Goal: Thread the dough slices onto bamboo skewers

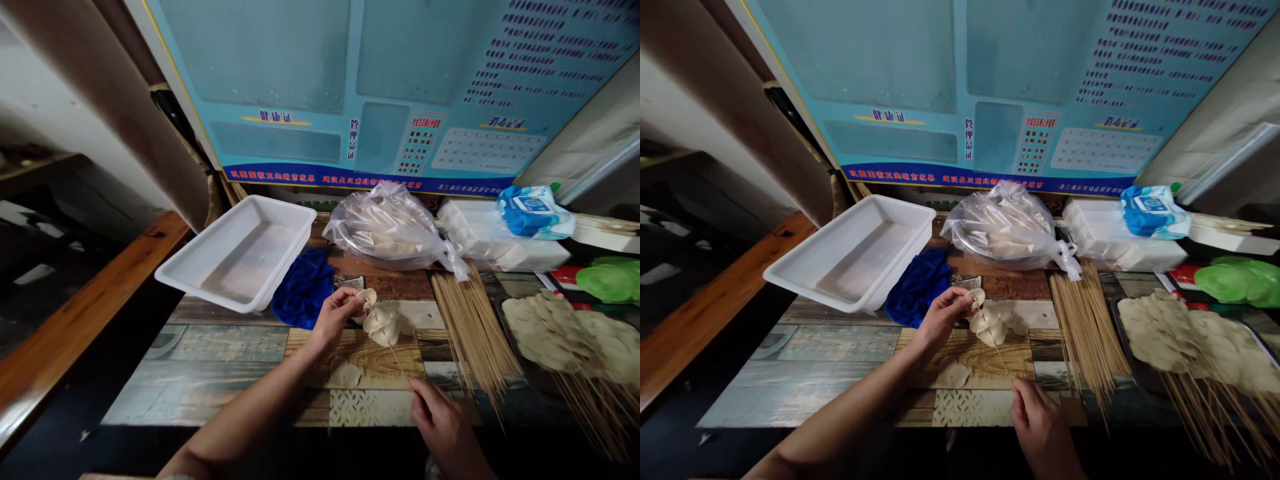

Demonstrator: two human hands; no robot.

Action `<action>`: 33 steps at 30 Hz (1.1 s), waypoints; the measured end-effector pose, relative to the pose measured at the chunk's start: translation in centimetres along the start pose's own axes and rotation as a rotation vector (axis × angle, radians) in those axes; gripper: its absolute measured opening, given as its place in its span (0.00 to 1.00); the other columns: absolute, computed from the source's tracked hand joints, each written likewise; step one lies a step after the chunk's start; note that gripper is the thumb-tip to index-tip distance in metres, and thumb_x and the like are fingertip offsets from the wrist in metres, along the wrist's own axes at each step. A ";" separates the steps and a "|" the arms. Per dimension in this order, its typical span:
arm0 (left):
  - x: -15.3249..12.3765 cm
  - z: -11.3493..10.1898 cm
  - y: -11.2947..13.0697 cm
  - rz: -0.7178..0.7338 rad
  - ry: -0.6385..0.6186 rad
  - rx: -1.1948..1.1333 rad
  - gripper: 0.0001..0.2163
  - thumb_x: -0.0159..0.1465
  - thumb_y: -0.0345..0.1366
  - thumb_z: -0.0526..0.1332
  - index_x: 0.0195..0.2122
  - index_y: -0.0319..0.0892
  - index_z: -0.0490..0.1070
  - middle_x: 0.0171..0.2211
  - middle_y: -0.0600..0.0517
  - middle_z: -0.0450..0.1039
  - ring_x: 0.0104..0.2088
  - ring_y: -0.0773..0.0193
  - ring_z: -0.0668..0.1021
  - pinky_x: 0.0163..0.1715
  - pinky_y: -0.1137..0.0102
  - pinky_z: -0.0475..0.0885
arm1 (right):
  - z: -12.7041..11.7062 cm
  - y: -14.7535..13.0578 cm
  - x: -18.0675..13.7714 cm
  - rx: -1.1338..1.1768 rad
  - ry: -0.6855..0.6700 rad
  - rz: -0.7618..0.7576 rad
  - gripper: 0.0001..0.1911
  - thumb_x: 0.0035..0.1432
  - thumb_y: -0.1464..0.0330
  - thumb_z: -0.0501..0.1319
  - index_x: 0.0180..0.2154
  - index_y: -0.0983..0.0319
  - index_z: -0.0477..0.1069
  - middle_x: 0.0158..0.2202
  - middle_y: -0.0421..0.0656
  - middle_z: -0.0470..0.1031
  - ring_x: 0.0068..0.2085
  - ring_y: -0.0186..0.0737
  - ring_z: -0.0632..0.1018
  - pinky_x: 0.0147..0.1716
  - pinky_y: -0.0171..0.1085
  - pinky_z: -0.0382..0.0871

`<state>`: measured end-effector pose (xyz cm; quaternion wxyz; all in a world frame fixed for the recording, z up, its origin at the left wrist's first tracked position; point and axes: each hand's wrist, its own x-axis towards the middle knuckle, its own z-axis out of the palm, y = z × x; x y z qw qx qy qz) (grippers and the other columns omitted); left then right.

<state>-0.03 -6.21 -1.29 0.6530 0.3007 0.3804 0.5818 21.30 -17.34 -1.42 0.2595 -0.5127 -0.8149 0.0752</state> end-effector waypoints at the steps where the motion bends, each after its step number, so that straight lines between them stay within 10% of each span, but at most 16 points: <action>1: 0.0 0.0 0.0 0.034 -0.001 0.025 0.12 0.50 0.39 0.69 0.30 0.39 0.71 0.22 0.56 0.73 0.23 0.71 0.73 0.30 0.74 0.68 | -0.1 -0.1 0.1 0.000 0.005 -0.002 0.13 0.56 0.75 0.47 0.32 0.60 0.69 0.26 0.41 0.78 0.26 0.36 0.80 0.25 0.32 0.74; 16: -1.1 1.1 0.4 0.088 -0.032 0.206 0.13 0.48 0.42 0.69 0.24 0.38 0.70 0.21 0.55 0.70 0.24 0.71 0.69 0.27 0.75 0.64 | 0.1 0.0 -0.2 -0.003 0.011 0.060 0.14 0.56 0.75 0.47 0.32 0.60 0.70 0.27 0.42 0.79 0.27 0.37 0.80 0.25 0.33 0.72; 26: -1.2 1.6 0.4 -0.325 -0.093 -0.111 0.15 0.48 0.40 0.70 0.33 0.38 0.74 0.28 0.51 0.74 0.25 0.68 0.73 0.27 0.72 0.68 | -0.4 -0.3 0.4 0.033 0.028 0.045 0.14 0.55 0.76 0.48 0.32 0.60 0.71 0.26 0.41 0.78 0.26 0.37 0.80 0.25 0.33 0.73; 33: -1.2 1.9 0.1 -0.319 -0.067 -0.197 0.11 0.44 0.33 0.73 0.25 0.36 0.74 0.23 0.52 0.73 0.23 0.71 0.72 0.26 0.74 0.67 | 0.1 -0.1 -0.1 0.006 -0.036 0.032 0.15 0.55 0.76 0.46 0.33 0.61 0.71 0.28 0.43 0.79 0.28 0.38 0.80 0.27 0.33 0.73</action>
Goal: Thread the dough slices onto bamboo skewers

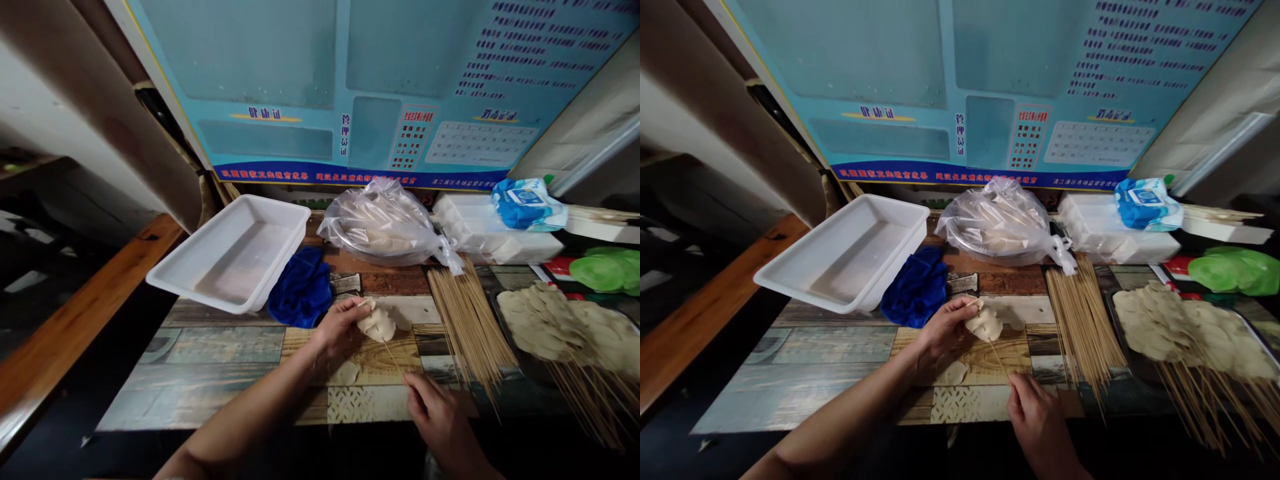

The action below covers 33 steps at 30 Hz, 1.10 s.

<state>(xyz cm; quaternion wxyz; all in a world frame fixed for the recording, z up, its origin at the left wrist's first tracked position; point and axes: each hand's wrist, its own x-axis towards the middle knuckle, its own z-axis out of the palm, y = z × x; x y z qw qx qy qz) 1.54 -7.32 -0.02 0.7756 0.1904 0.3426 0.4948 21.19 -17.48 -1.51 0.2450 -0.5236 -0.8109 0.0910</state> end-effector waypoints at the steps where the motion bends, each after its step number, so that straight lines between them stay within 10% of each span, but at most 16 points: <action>1: 0.0 0.0 0.0 -0.001 0.009 -0.005 0.11 0.44 0.33 0.73 0.26 0.36 0.74 0.23 0.52 0.73 0.22 0.71 0.72 0.26 0.74 0.67 | 0.1 0.0 -0.1 0.004 -0.012 0.005 0.15 0.55 0.76 0.46 0.33 0.61 0.71 0.28 0.43 0.79 0.28 0.38 0.80 0.27 0.33 0.73; 33: -0.9 0.1 -1.5 -0.255 -0.134 0.052 0.12 0.53 0.37 0.68 0.33 0.33 0.75 0.29 0.45 0.76 0.27 0.65 0.77 0.28 0.73 0.72 | 0.2 -0.9 -0.1 0.050 -0.066 0.066 0.13 0.55 0.76 0.47 0.28 0.60 0.68 0.23 0.39 0.74 0.24 0.36 0.76 0.24 0.32 0.68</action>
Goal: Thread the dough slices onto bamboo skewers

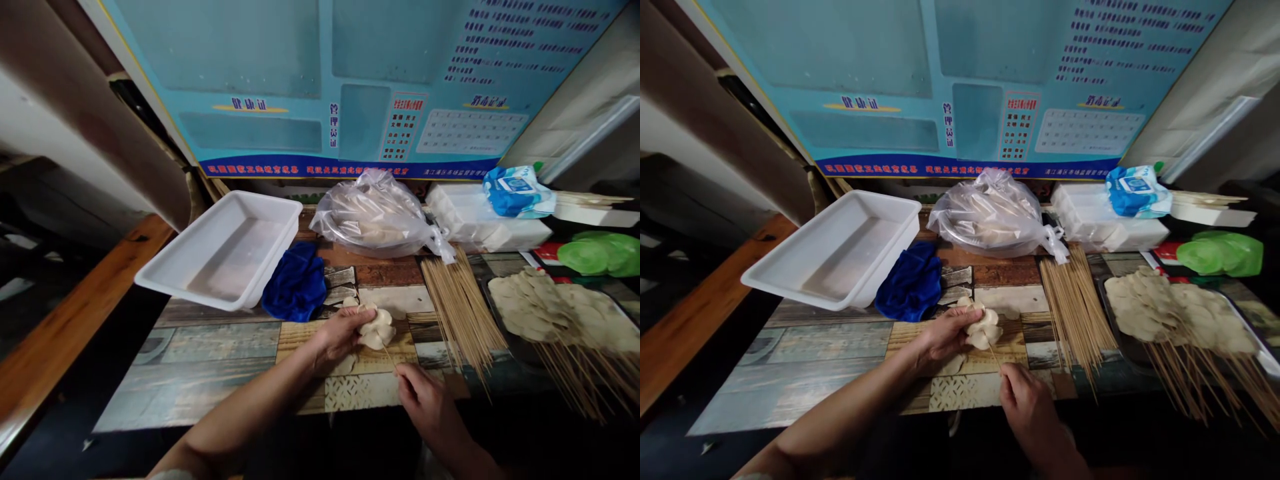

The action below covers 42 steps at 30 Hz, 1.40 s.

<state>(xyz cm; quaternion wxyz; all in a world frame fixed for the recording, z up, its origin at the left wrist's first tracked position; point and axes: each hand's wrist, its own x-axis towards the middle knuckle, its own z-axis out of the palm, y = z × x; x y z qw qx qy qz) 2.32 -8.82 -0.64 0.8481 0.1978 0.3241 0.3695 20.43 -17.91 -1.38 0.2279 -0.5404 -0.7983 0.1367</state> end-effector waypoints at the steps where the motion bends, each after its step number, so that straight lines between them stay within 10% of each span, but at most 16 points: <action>1: 0.0 0.1 -0.2 -0.019 -0.013 0.009 0.11 0.53 0.37 0.68 0.33 0.33 0.76 0.30 0.45 0.76 0.27 0.65 0.77 0.28 0.73 0.72 | -0.1 -0.1 0.1 -0.003 0.014 -0.006 0.13 0.55 0.76 0.47 0.28 0.60 0.68 0.23 0.39 0.75 0.24 0.36 0.77 0.24 0.32 0.68; 10: -0.5 -1.2 1.8 0.124 0.083 0.147 0.19 0.54 0.49 0.64 0.39 0.39 0.74 0.37 0.44 0.74 0.34 0.61 0.77 0.34 0.68 0.72 | -0.8 0.2 -0.1 -0.019 0.086 0.017 0.14 0.55 0.75 0.46 0.30 0.61 0.69 0.25 0.42 0.77 0.27 0.37 0.79 0.27 0.33 0.70; 17: -4.9 -4.1 4.2 0.462 0.265 1.018 0.07 0.54 0.38 0.65 0.31 0.41 0.75 0.30 0.51 0.73 0.31 0.65 0.73 0.32 0.74 0.66 | -1.6 0.6 -0.4 -0.029 0.090 0.046 0.13 0.56 0.73 0.47 0.29 0.61 0.69 0.23 0.41 0.76 0.25 0.38 0.77 0.25 0.34 0.68; 27: -5.9 -6.6 0.6 0.466 0.046 1.711 0.06 0.58 0.31 0.58 0.34 0.41 0.73 0.35 0.47 0.70 0.35 0.60 0.72 0.38 0.68 0.67 | -1.6 0.3 -0.5 -0.027 0.093 0.015 0.12 0.57 0.74 0.48 0.30 0.61 0.69 0.25 0.41 0.77 0.26 0.37 0.78 0.27 0.33 0.68; 31: -5.8 -5.8 1.8 0.429 0.131 1.524 0.02 0.56 0.32 0.59 0.27 0.41 0.69 0.27 0.51 0.69 0.27 0.66 0.71 0.30 0.72 0.66 | -1.8 0.3 -0.6 -0.026 0.103 0.000 0.12 0.57 0.74 0.48 0.30 0.61 0.69 0.24 0.41 0.76 0.25 0.36 0.78 0.26 0.32 0.68; 38: -1.9 -3.5 4.5 0.362 0.267 0.340 0.15 0.49 0.39 0.69 0.34 0.38 0.70 0.28 0.53 0.74 0.29 0.66 0.77 0.35 0.69 0.74 | -1.5 0.0 -0.6 0.028 0.081 -0.020 0.12 0.57 0.74 0.48 0.31 0.60 0.68 0.24 0.39 0.75 0.25 0.35 0.78 0.25 0.31 0.69; 42: 0.4 -2.4 4.5 0.381 0.255 0.058 0.15 0.45 0.36 0.72 0.29 0.37 0.69 0.26 0.54 0.73 0.27 0.67 0.78 0.35 0.69 0.75 | -1.1 0.0 -0.9 0.061 0.001 -0.029 0.12 0.58 0.75 0.46 0.31 0.59 0.67 0.25 0.38 0.75 0.26 0.34 0.78 0.26 0.31 0.69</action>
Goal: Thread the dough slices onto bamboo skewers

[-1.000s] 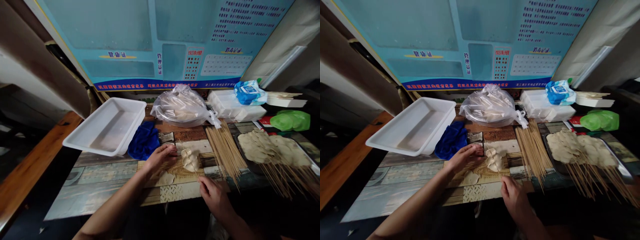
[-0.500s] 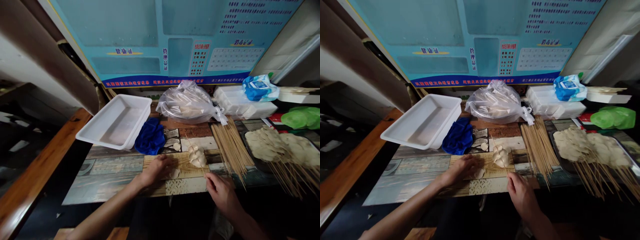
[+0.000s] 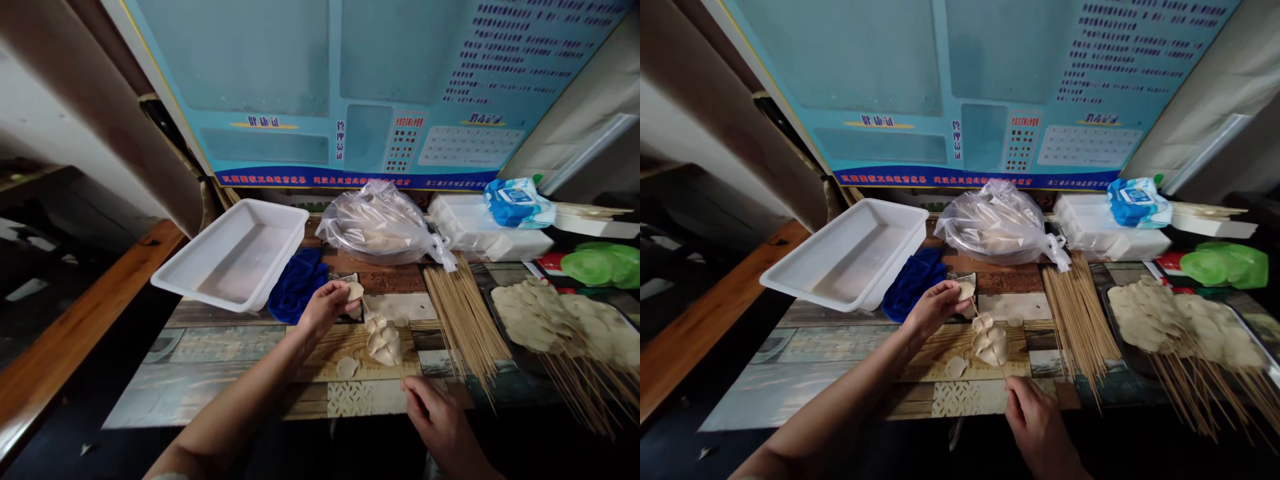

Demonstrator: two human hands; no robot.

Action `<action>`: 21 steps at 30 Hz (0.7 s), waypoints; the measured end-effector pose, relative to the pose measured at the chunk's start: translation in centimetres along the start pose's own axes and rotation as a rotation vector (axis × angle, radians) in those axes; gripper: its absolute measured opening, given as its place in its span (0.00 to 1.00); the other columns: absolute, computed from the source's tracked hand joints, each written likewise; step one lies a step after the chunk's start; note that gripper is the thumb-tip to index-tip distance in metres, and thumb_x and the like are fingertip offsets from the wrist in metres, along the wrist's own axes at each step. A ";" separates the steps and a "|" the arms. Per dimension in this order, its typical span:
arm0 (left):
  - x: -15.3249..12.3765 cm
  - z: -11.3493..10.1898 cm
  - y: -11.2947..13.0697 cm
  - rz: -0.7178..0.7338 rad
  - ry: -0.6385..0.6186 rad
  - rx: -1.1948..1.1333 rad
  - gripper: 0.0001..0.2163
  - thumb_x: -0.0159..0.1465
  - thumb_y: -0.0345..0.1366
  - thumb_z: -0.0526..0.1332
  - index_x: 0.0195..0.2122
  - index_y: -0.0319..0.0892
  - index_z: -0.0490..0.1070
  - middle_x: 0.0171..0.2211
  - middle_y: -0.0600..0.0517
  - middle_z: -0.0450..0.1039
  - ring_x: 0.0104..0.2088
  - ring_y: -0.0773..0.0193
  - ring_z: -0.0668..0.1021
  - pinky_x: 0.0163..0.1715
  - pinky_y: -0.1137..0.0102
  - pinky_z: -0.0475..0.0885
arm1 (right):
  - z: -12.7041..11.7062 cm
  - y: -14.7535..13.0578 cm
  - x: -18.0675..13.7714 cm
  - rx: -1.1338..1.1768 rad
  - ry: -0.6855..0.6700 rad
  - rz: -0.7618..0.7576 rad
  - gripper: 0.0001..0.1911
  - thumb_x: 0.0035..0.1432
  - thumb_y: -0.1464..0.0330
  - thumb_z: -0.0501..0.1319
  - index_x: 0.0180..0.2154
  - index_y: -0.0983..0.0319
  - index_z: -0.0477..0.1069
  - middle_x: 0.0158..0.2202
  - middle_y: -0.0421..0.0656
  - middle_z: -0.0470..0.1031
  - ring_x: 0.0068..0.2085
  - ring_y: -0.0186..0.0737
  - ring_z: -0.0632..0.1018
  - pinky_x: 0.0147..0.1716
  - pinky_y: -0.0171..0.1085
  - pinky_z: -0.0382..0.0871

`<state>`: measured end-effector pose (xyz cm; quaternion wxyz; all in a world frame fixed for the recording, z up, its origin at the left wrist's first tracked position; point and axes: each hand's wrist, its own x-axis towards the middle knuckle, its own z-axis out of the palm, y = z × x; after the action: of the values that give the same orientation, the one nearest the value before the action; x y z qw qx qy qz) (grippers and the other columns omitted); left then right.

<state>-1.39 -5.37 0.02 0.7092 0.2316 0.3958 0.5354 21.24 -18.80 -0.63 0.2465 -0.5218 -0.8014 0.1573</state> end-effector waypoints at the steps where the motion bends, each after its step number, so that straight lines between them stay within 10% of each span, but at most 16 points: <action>1: 0.1 0.2 -0.1 0.006 0.012 -0.022 0.15 0.45 0.36 0.72 0.29 0.37 0.68 0.25 0.53 0.74 0.27 0.66 0.78 0.34 0.69 0.76 | 0.1 0.0 -0.1 0.004 -0.016 -0.003 0.13 0.58 0.75 0.46 0.31 0.59 0.67 0.25 0.38 0.74 0.25 0.34 0.77 0.26 0.31 0.70; 12: -0.7 0.2 -0.6 0.114 0.016 -0.014 0.13 0.47 0.38 0.70 0.30 0.38 0.70 0.25 0.57 0.72 0.27 0.71 0.75 0.36 0.70 0.74 | 1.1 0.3 0.3 0.008 -0.052 0.008 0.12 0.58 0.75 0.46 0.30 0.60 0.67 0.24 0.39 0.74 0.25 0.35 0.77 0.25 0.33 0.70; 21: -2.1 0.1 -1.3 0.561 -0.011 0.629 0.07 0.59 0.37 0.61 0.36 0.42 0.75 0.39 0.49 0.77 0.44 0.61 0.76 0.45 0.69 0.68 | 1.1 0.4 0.8 -0.047 -0.030 0.003 0.14 0.56 0.75 0.46 0.30 0.60 0.68 0.25 0.41 0.76 0.26 0.37 0.78 0.26 0.33 0.71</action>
<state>-0.81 -7.78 -0.26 0.4326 0.5385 0.4578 0.5597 20.68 -17.93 -1.52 0.2221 -0.5264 -0.8075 0.1467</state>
